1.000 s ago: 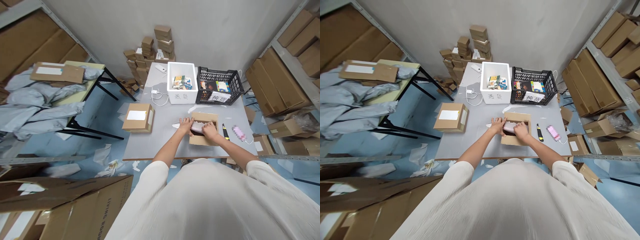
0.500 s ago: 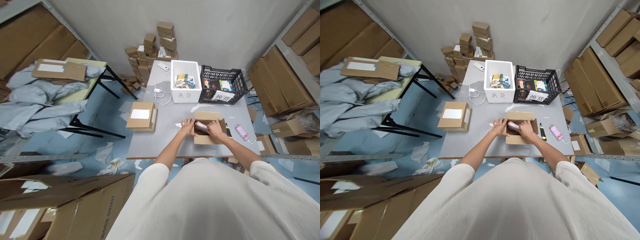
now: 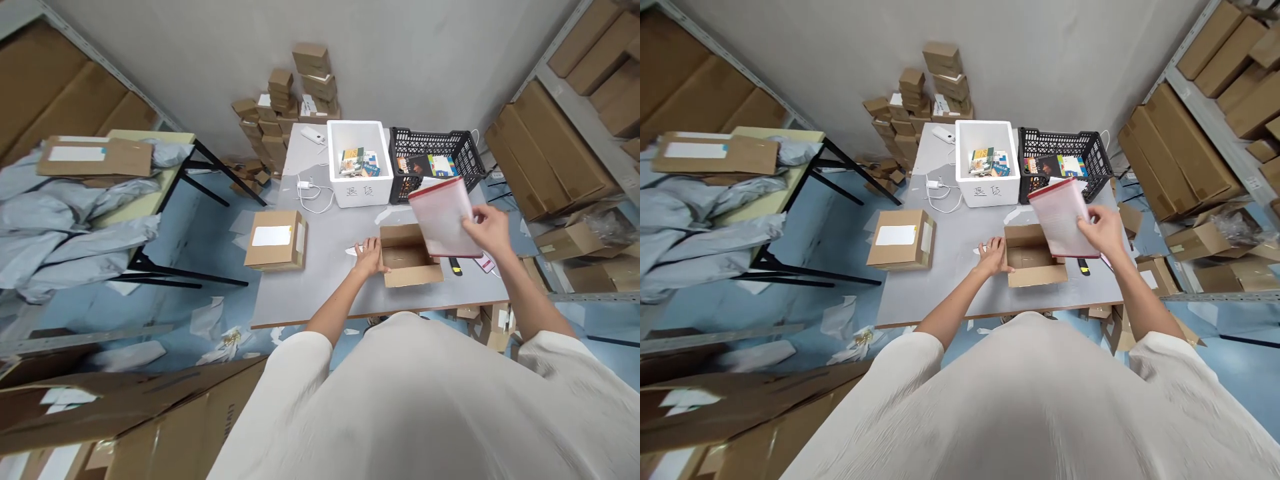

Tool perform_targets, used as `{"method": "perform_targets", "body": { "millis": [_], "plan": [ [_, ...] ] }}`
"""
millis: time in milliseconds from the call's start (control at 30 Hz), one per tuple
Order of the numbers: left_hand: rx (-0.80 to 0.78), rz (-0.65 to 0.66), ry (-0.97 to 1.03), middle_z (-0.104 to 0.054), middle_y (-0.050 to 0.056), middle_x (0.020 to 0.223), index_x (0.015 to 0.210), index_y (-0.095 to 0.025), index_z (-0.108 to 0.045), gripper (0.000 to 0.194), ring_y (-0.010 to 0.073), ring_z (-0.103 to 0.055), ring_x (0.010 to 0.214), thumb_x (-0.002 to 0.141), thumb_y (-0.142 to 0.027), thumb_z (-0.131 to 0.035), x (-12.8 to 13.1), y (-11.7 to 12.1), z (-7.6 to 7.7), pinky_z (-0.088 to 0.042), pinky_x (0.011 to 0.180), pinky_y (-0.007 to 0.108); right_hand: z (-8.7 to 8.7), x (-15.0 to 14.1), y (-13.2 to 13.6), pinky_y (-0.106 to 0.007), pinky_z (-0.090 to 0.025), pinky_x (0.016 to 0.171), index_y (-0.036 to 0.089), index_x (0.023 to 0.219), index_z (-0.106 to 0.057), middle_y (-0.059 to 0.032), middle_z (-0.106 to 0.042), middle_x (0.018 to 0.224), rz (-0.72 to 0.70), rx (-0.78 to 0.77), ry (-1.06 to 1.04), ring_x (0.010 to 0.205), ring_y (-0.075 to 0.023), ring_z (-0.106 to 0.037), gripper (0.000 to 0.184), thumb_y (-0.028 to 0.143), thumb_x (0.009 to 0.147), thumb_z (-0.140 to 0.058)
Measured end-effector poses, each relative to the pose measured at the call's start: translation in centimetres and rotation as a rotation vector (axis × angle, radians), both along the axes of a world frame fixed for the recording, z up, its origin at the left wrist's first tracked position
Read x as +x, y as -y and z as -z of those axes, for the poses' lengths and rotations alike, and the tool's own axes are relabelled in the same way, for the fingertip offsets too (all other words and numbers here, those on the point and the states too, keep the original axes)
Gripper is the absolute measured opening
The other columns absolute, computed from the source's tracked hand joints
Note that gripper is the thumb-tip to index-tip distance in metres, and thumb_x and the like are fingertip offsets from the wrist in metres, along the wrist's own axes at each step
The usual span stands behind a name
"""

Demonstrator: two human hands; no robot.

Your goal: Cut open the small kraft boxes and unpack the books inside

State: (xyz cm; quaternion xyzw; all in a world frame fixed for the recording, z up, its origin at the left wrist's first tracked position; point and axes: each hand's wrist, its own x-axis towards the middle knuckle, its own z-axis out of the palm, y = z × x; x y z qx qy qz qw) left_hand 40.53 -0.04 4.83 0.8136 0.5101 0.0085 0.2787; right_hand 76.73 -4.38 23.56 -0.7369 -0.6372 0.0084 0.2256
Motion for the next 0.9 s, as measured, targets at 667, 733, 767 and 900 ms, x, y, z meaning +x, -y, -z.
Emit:
{"method": "perform_targets", "body": {
  "millis": [667, 733, 767, 900],
  "plan": [
    [0.044, -0.244, -0.186, -0.016, 0.024, 0.188, 0.169, -0.028, -0.045, 0.095, 0.0477, -0.011, 0.174, 0.088, -0.054, -0.087, 1.2, 4.3, -0.9, -0.011, 0.134, 0.08, 16.1, 10.8, 0.1, -0.029, -0.042, 0.061, 0.021, 0.072, -0.07, 0.0002, -0.063, 0.065, 0.212, -0.407, -0.628, 0.067, -0.0183, -0.055, 0.023, 0.044, 0.07, -0.07],
    [0.033, -0.302, -0.189, -0.018, 0.023, 0.187, 0.168, -0.028, -0.047, 0.091, 0.0479, -0.013, 0.174, 0.089, -0.05, -0.085, 1.5, 4.9, -0.9, -0.013, 0.133, 0.079, 18.5, 11.4, 0.2, -0.029, -0.042, 0.061, 0.022, 0.072, -0.069, 0.0013, -0.06, 0.063, 0.218, -0.51, -0.628, 0.067, -0.0183, -0.054, 0.021, 0.043, 0.072, -0.07],
    [0.031, -0.33, -0.186, -0.018, 0.023, 0.187, 0.168, -0.029, -0.047, 0.09, 0.0483, -0.014, 0.174, 0.089, -0.049, -0.085, 1.6, 5.2, -0.8, -0.014, 0.133, 0.079, 19.5, 11.8, 0.2, -0.029, -0.042, 0.062, 0.022, 0.073, -0.069, 0.0014, -0.059, 0.063, 0.226, -0.546, -0.613, 0.068, -0.0186, -0.055, 0.02, 0.043, 0.073, -0.07],
    [0.057, -0.424, -0.167, -0.016, 0.024, 0.188, 0.171, -0.028, -0.042, 0.094, 0.0501, -0.02, 0.172, 0.088, -0.045, -0.083, 2.1, 6.1, -0.9, -0.018, 0.133, 0.078, 23.0, 14.4, 0.2, -0.03, -0.045, 0.066, 0.024, 0.076, -0.07, -0.0004, -0.063, 0.066, 0.262, -0.645, -0.503, 0.073, -0.0214, -0.061, 0.018, 0.042, 0.076, -0.069]
  ]
}}
